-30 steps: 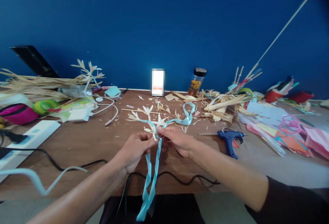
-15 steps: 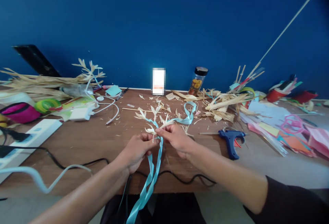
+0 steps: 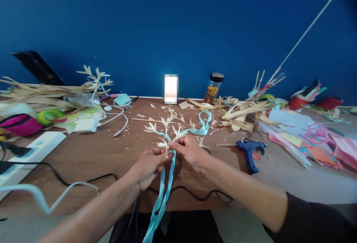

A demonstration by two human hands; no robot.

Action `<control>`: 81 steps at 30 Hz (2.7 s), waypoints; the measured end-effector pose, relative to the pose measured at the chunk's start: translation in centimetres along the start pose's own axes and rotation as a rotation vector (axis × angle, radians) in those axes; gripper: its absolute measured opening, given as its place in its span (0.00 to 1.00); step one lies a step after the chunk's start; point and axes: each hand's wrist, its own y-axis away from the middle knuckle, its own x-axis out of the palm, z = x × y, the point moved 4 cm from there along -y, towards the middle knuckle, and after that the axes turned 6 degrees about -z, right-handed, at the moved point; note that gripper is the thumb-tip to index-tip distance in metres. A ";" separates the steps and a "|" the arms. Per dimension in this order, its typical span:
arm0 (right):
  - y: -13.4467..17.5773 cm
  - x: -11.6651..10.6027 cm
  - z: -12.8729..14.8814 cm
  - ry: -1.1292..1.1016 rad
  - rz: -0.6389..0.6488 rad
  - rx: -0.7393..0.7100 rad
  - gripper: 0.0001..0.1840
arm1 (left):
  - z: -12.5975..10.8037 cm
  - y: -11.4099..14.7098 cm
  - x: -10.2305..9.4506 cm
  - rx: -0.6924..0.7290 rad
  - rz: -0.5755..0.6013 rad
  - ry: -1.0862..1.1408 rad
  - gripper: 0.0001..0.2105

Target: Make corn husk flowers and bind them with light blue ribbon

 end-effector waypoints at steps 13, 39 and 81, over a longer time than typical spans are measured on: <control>0.2 0.6 -0.7 -0.144 -0.003 0.060 0.14 | 0.6 -0.4 -0.2 -0.002 0.012 0.086 0.08; -0.5 1.4 -0.3 -0.333 -0.018 0.012 0.10 | 0.0 -1.7 -1.2 0.141 -0.078 0.126 0.09; -1.0 0.2 -1.0 -0.114 -0.196 -0.046 0.04 | -1.8 -2.5 -1.0 0.270 0.009 -0.041 0.09</control>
